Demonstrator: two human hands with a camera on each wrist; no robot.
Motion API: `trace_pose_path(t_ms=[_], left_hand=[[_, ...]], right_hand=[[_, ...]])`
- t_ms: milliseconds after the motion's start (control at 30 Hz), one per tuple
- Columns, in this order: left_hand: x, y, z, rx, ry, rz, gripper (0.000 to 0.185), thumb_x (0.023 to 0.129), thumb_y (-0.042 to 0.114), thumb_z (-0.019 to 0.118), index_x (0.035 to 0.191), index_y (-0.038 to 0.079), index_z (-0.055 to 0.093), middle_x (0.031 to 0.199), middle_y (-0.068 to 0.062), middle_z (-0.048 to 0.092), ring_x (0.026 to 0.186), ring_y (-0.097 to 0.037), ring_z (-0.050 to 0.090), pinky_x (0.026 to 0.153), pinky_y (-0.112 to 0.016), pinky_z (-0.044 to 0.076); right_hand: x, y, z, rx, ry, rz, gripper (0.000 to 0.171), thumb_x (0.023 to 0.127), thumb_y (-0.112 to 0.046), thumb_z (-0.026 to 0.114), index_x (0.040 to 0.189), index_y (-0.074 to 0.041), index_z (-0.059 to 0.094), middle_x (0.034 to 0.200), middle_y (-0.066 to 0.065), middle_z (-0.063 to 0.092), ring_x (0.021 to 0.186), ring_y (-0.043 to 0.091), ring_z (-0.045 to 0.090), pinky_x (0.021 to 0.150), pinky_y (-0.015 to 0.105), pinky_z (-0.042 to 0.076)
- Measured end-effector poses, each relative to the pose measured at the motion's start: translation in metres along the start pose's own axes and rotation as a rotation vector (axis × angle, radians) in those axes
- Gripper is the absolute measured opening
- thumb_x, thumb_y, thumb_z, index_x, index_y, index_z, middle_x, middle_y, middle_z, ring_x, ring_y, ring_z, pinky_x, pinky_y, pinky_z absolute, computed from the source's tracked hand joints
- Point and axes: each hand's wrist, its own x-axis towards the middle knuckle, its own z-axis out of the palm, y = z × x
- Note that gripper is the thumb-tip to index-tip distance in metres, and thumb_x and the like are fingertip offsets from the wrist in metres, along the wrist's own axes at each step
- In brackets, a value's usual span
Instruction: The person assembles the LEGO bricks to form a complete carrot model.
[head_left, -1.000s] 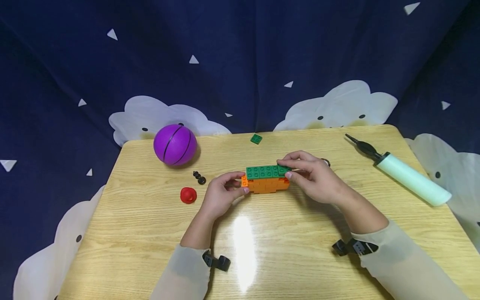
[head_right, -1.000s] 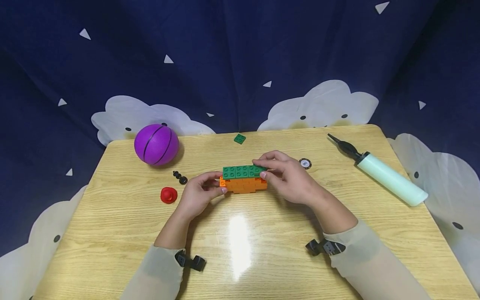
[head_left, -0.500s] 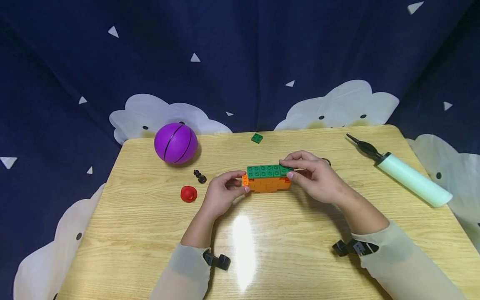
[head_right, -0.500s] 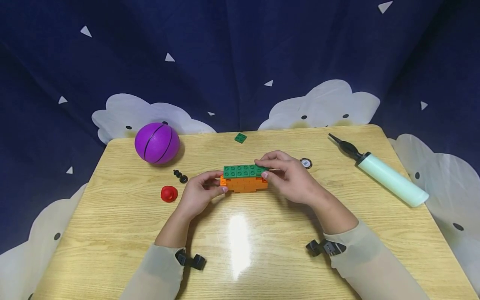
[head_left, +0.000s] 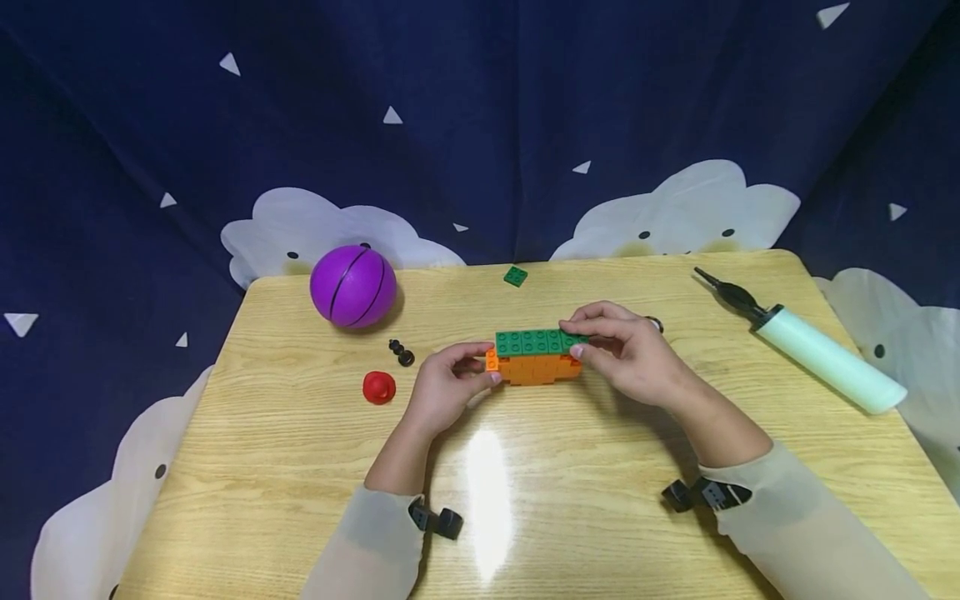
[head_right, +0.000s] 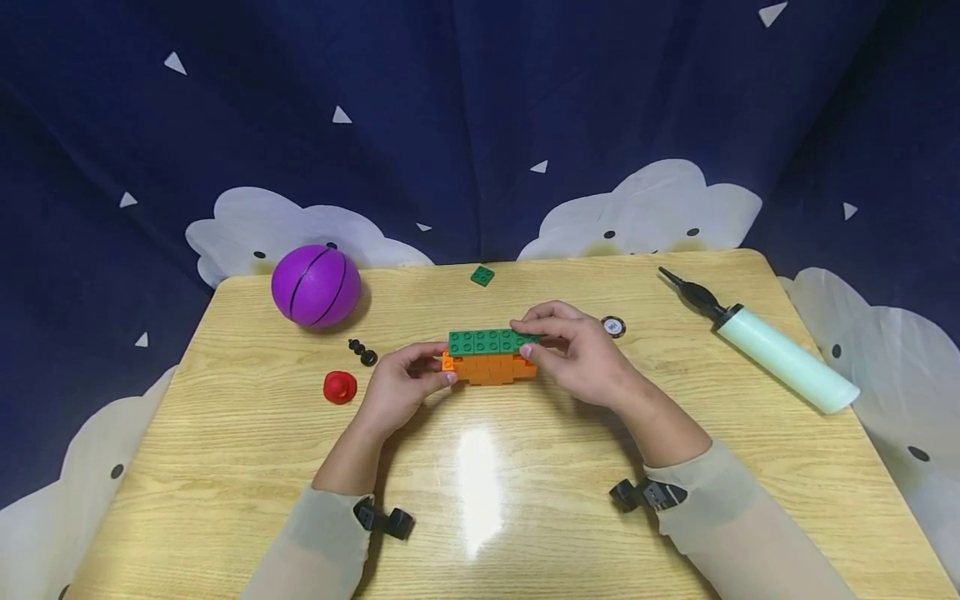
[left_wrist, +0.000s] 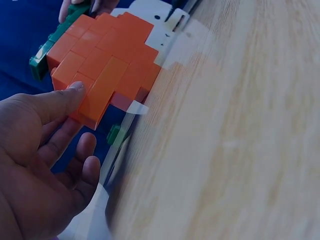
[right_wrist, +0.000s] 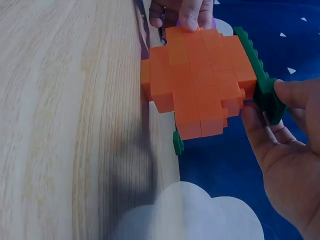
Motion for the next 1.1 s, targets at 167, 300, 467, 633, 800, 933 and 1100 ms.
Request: trace_pose_path(t_ms=[167, 300, 467, 633, 800, 933, 1100], left_hand=[[0.0, 0.002, -0.001, 0.006, 0.003, 0.004, 0.042, 0.084, 0.017, 0.089, 0.122, 0.025, 0.076, 0.107, 0.001, 0.071, 0.099, -0.02, 0.065, 0.086, -0.038, 0.056], [-0.001, 0.002, -0.001, 0.002, -0.007, -0.001, 0.042, 0.084, 0.016, 0.089, 0.122, 0.024, 0.076, 0.107, 0.001, 0.071, 0.1, -0.021, 0.065, 0.087, -0.038, 0.055], [-0.001, 0.003, 0.0, -0.002, -0.01, 0.002, 0.042, 0.084, 0.015, 0.088, 0.123, 0.024, 0.076, 0.108, 0.001, 0.071, 0.101, -0.021, 0.065, 0.088, -0.038, 0.056], [-0.001, 0.002, 0.001, -0.009, -0.014, -0.002, 0.042, 0.084, 0.015, 0.088, 0.122, 0.024, 0.076, 0.108, 0.0, 0.071, 0.102, -0.022, 0.065, 0.088, -0.038, 0.056], [0.0, 0.002, 0.001, -0.01, -0.02, 0.005, 0.042, 0.084, 0.015, 0.088, 0.123, 0.024, 0.076, 0.107, 0.0, 0.071, 0.102, -0.022, 0.065, 0.089, -0.038, 0.056], [0.0, 0.002, 0.001, -0.008, -0.021, 0.006, 0.042, 0.084, 0.015, 0.088, 0.123, 0.024, 0.076, 0.107, 0.0, 0.071, 0.102, -0.022, 0.065, 0.089, -0.039, 0.056], [-0.001, 0.001, -0.001, -0.004, -0.019, 0.005, 0.041, 0.084, 0.016, 0.088, 0.122, 0.024, 0.076, 0.108, 0.0, 0.071, 0.1, -0.021, 0.066, 0.088, -0.038, 0.057]], right_hand=[[0.0, 0.002, 0.0, 0.02, -0.027, 0.019, 0.037, 0.097, -0.003, 0.072, 0.133, -0.011, 0.07, 0.13, 0.004, 0.061, 0.108, 0.019, 0.061, 0.091, 0.02, 0.053], [-0.002, 0.007, 0.002, 0.005, -0.047, 0.023, 0.049, 0.095, -0.004, 0.075, 0.142, -0.014, 0.062, 0.137, 0.005, 0.057, 0.11, 0.019, 0.06, 0.094, 0.028, 0.055], [-0.005, 0.015, 0.003, -0.04, -0.056, 0.033, 0.063, 0.091, -0.004, 0.08, 0.148, -0.014, 0.056, 0.135, 0.004, 0.057, 0.094, 0.023, 0.058, 0.08, 0.033, 0.054], [-0.009, 0.023, 0.003, -0.063, -0.081, 0.074, 0.065, 0.088, -0.009, 0.084, 0.147, -0.015, 0.057, 0.125, 0.001, 0.057, 0.081, 0.025, 0.057, 0.072, 0.033, 0.051], [-0.015, 0.031, 0.006, -0.084, -0.104, 0.118, 0.055, 0.085, -0.011, 0.087, 0.134, -0.011, 0.062, 0.105, 0.004, 0.06, 0.079, 0.021, 0.057, 0.069, 0.029, 0.051], [-0.017, 0.034, 0.008, -0.121, -0.128, 0.145, 0.033, 0.086, -0.012, 0.086, 0.111, -0.01, 0.064, 0.095, 0.007, 0.058, 0.076, 0.02, 0.055, 0.064, 0.026, 0.048], [-0.019, 0.037, 0.011, -0.162, -0.123, 0.129, 0.023, 0.089, -0.012, 0.083, 0.098, -0.012, 0.062, 0.092, 0.004, 0.058, 0.074, 0.017, 0.053, 0.061, 0.025, 0.047]])
